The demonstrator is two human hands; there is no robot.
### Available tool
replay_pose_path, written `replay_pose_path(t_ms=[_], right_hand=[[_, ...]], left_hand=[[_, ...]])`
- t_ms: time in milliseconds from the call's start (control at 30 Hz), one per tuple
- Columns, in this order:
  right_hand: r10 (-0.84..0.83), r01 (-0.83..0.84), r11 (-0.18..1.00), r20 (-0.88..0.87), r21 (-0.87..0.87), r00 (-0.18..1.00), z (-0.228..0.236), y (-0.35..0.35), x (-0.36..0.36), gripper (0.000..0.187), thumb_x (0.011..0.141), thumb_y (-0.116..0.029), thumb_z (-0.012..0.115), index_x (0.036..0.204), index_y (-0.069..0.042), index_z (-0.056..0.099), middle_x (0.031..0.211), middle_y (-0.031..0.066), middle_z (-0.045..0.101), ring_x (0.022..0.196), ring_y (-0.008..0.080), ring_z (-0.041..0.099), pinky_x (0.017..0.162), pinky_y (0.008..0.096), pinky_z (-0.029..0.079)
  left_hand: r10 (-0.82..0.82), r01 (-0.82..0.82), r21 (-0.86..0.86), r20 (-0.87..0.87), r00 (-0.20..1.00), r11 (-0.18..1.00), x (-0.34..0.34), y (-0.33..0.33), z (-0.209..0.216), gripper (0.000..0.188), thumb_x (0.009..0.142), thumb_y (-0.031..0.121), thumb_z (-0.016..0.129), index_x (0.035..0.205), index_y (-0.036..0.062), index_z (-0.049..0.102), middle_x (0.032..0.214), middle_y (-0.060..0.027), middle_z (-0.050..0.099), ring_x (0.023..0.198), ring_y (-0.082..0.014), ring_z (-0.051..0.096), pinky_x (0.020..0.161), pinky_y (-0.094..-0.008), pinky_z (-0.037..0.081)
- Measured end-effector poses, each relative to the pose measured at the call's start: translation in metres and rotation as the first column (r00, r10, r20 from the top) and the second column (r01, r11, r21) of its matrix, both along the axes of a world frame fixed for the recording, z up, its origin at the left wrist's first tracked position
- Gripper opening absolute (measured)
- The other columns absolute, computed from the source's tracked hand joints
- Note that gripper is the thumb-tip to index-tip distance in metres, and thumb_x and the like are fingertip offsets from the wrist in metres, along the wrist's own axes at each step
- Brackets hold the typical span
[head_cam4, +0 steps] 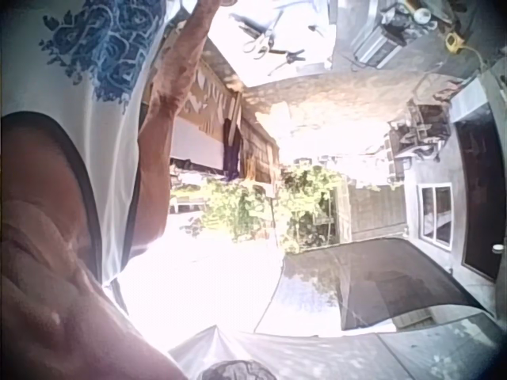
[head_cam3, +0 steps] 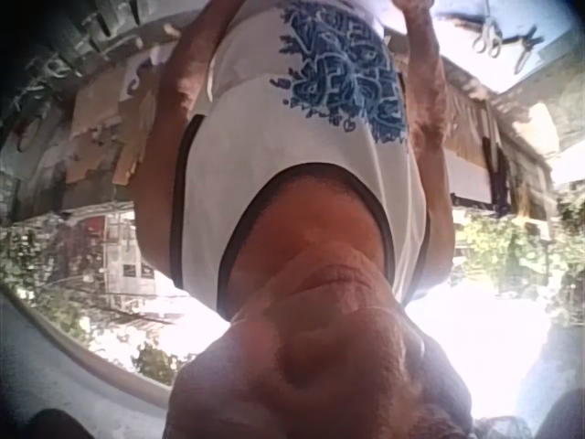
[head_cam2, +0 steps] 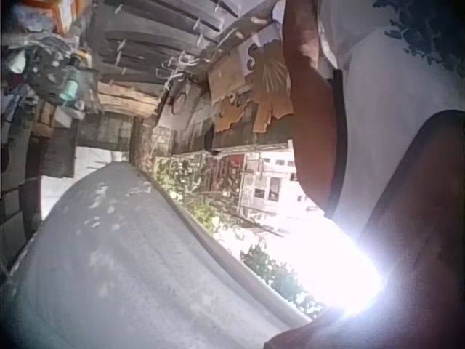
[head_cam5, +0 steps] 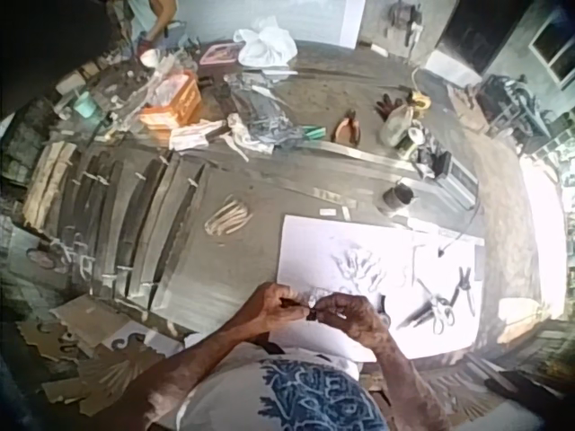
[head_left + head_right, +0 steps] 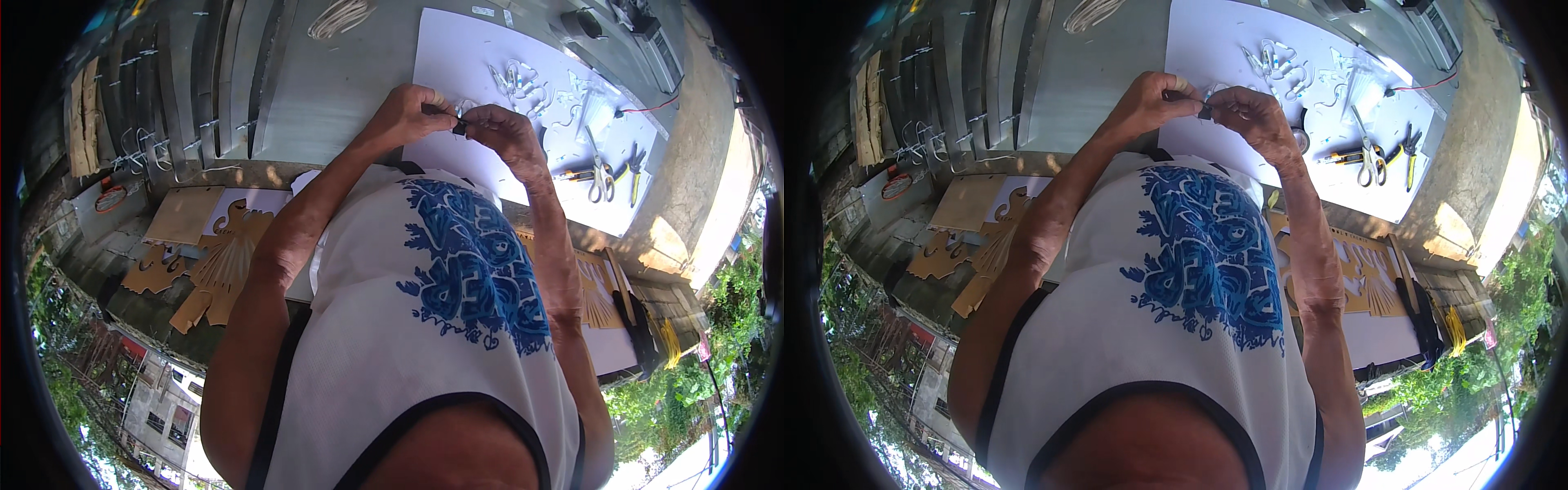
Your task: The person uses pliers to strip the insulation from the ends of white wires. They then wrap the exposed copper ends with black electrical tape. The person handles multiple wire segments individually on a metal workbench.
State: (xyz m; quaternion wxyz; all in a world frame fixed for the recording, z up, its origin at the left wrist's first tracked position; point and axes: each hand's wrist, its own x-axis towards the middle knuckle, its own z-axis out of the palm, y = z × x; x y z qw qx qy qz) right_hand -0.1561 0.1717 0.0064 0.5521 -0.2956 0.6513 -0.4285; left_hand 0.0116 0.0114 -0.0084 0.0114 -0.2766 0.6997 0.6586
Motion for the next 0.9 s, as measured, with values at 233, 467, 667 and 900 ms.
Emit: replay_pose_path(t_ms=[233,467,667,900], right_hand=[[-0.016,0.019,0.999,0.095,-0.027,0.995,0.002,-0.005,0.002,0.019,0.092,-0.005,0.07,0.11,0.003,0.07,0.096,0.0094,0.074,0.083,0.0135,0.067,0.078,0.0276,0.055],[-0.082,0.092,0.994,0.156,-0.054,0.984,-0.006,0.002,0.002,0.016,0.093,-0.003,0.068,0.107,0.004,0.071,0.091,0.0096,0.073,0.08,0.0139,0.067,0.076,0.0284,0.055],[-0.08,0.092,0.995,0.21,-0.049,0.974,-0.005,0.004,0.003,0.016,0.093,-0.003,0.067,0.107,0.004,0.07,0.092,0.0099,0.072,0.082,0.0143,0.067,0.077,0.0293,0.055],[-0.087,0.075,0.996,0.394,0.045,0.915,-0.015,0.003,-0.003,0.026,0.1,-0.023,0.06,0.106,0.001,0.066,0.093,0.0096,0.072,0.084,0.0171,0.07,0.08,0.0296,0.054]], left_hand=[[-0.026,0.026,-0.014,-0.023,0.999,1.0,0.0,-0.003,0.005,0.024,0.082,0.018,0.078,0.095,-0.0024,0.077,0.086,-0.0131,0.076,0.079,-0.0169,0.071,0.074,-0.0286,0.055],[-0.035,0.038,0.109,-0.026,0.999,0.993,0.001,-0.003,0.001,0.026,0.082,0.017,0.079,0.099,-0.0027,0.077,0.088,-0.0135,0.076,0.08,-0.0157,0.071,0.075,-0.0285,0.055],[-0.08,0.081,0.023,-0.037,0.996,0.996,0.0,-0.001,0.0,0.03,0.08,0.018,0.078,0.101,-0.0035,0.076,0.088,-0.0137,0.076,0.077,-0.0167,0.069,0.073,-0.0286,0.054],[-0.1,0.097,-0.19,-0.004,0.995,0.977,-0.003,0.0,0.01,0.027,0.077,0.019,0.075,0.095,-0.0007,0.077,0.088,-0.019,0.075,0.078,-0.0273,0.073,0.073,-0.0343,0.056]])
